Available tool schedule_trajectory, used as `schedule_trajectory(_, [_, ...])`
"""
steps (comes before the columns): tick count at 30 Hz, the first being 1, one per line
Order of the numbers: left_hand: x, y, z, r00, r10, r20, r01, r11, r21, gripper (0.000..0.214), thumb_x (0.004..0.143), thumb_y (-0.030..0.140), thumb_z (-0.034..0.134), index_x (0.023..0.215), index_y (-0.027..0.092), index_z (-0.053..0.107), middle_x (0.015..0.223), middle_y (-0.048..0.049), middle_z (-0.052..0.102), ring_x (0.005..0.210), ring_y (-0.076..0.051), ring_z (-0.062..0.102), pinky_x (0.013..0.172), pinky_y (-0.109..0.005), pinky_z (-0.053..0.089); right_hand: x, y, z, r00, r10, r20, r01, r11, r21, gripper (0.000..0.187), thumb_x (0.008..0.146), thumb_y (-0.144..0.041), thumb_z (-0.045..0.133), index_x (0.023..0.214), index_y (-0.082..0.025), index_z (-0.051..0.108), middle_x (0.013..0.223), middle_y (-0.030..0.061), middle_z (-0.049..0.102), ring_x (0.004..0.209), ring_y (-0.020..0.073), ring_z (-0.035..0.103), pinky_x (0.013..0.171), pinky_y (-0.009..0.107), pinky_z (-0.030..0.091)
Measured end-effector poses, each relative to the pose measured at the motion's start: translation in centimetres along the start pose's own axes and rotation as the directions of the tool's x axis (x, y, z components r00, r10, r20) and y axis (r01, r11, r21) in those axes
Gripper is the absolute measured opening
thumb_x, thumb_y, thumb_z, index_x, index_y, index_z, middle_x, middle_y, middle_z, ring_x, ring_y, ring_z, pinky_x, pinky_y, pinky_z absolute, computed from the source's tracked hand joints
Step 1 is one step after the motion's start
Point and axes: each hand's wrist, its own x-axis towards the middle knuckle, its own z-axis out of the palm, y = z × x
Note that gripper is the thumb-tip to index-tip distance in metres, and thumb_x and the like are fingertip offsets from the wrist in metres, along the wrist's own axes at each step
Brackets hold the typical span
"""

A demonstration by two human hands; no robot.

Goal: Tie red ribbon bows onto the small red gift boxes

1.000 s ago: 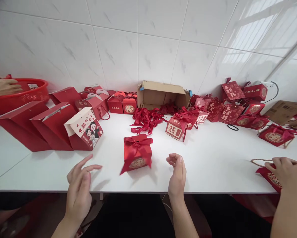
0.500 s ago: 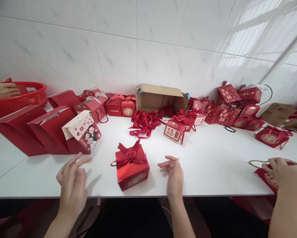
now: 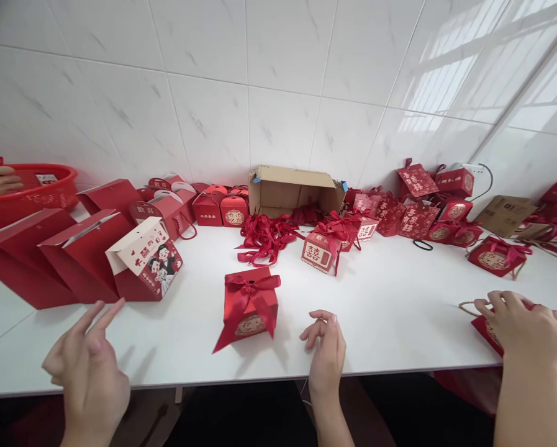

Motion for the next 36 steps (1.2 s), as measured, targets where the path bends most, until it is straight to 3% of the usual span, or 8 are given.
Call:
schedule_trajectory(6, [-3.9, 2.5, 1.4, 0.918, 0.218, 0.332, -0.18, 0.973, -0.143, 0.029, 0.092, 0.037, 0.036, 0.102, 0.025, 0.061, 0.135, -0.0092, 0.046, 0.13, -0.031, 0.031, 0.103, -0.055, 0.027, 1.1, 0.5, 2.4, 0.995, -0.057, 0.087, 0.065, 0.994, -0.089, 0.028, 0.084, -0.052, 0.039, 0.096, -0.051, 0.064, 0.106, 0.0015, 0.069, 0.113, 0.0255, 0.057, 0.074, 0.047, 0.051])
schedule_trajectory(11, [-3.1, 2.9, 3.5, 0.809, 0.231, 0.54, -0.293, 0.956, 0.029, 0.029, 0.088, 0.042, 0.046, 0.104, 0.03, 0.068, 0.141, -0.0075, 0.044, 0.133, -0.038, 0.024, 0.098, -0.063, 0.025, 1.8, -0.6, 4.0, 0.961, -0.074, 0.265, 0.108, 0.987, -0.115, 0.033, 0.075, -0.054, 0.05, 0.107, -0.053, 0.059, 0.113, -0.0022, 0.067, 0.122, 0.0275, 0.051, 0.081, 0.051, 0.048])
schedule_trajectory(17, [-0.1, 1.0, 3.3, 0.959, -0.032, 0.28, -0.021, 0.983, 0.182, 0.039, 0.092, 0.04, 0.036, 0.108, 0.019, 0.065, 0.133, -0.0157, 0.049, 0.126, -0.038, 0.033, 0.099, -0.066, 0.024, 2.1, -1.0, 1.0, 0.982, -0.041, 0.184, 0.052, 0.997, -0.052, 0.031, 0.083, -0.057, 0.035, 0.089, -0.051, 0.064, 0.083, 0.0014, 0.073, 0.099, 0.0297, 0.064, 0.08, 0.054, 0.046])
schedule_trajectory(20, [-1.1, 0.7, 2.7, 0.948, 0.029, 0.318, -0.035, 0.999, 0.014, 0.035, 0.093, 0.038, 0.034, 0.098, 0.025, 0.066, 0.126, -0.0099, 0.055, 0.125, -0.032, 0.036, 0.102, -0.061, 0.028, 2.2, -0.7, 0.5, 0.994, -0.027, 0.105, 0.03, 0.999, -0.028, 0.034, 0.084, -0.058, 0.031, 0.083, -0.051, 0.065, 0.081, 0.0002, 0.074, 0.099, 0.0302, 0.065, 0.078, 0.054, 0.046])
schedule_trajectory(25, [-3.0, 1.8, 2.7, 0.834, 0.281, 0.474, -0.279, 0.957, -0.077, 0.028, 0.089, 0.036, 0.045, 0.099, 0.028, 0.069, 0.142, -0.006, 0.041, 0.134, -0.035, 0.021, 0.104, -0.059, 0.025, 1.9, -1.3, 3.2, 0.98, 0.049, 0.191, -0.048, 0.999, -0.007, 0.031, 0.082, -0.061, 0.038, 0.094, -0.05, 0.064, 0.085, 0.0027, 0.073, 0.101, 0.0271, 0.063, 0.082, 0.046, 0.046])
schedule_trajectory(30, [-1.9, 1.1, 3.2, 0.948, 0.015, 0.318, -0.032, 0.998, 0.046, 0.045, 0.093, 0.037, 0.037, 0.135, 0.025, 0.044, 0.146, -0.0129, 0.035, 0.133, -0.034, 0.024, 0.105, -0.062, 0.021, 0.7, -1.8, 3.9, 0.983, 0.089, 0.161, -0.099, 0.993, 0.056, 0.057, 0.089, -0.064, 0.023, 0.103, -0.025, 0.062, 0.043, -0.0049, 0.047, 0.048, 0.0166, 0.054, 0.082, 0.044, 0.044])
schedule_trajectory(33, [-1.7, 0.2, 2.8, 0.958, -0.006, 0.287, 0.038, 0.994, -0.107, 0.032, 0.093, 0.039, 0.036, 0.111, 0.025, 0.059, 0.132, -0.0094, 0.049, 0.13, -0.028, 0.031, 0.107, -0.052, 0.027, 0.4, -1.1, 3.3, 0.994, 0.097, 0.057, -0.101, 0.992, 0.072, 0.055, 0.09, -0.062, 0.024, 0.097, -0.02, 0.059, 0.043, -0.0077, 0.039, 0.047, 0.0142, 0.047, 0.075, 0.037, 0.042])
schedule_trajectory(36, [-2.1, 0.3, 2.3, 0.954, 0.038, 0.297, 0.014, 0.985, -0.173, 0.033, 0.092, 0.039, 0.037, 0.076, 0.022, 0.059, 0.126, -0.0095, 0.054, 0.13, -0.028, 0.031, 0.106, -0.051, 0.03, 0.3, -0.6, 3.7, 0.996, 0.076, 0.051, -0.077, 0.997, 0.018, 0.052, 0.089, -0.061, 0.03, 0.104, -0.02, 0.058, 0.076, 0.0033, 0.063, 0.083, 0.0206, 0.059, 0.079, 0.036, 0.041])
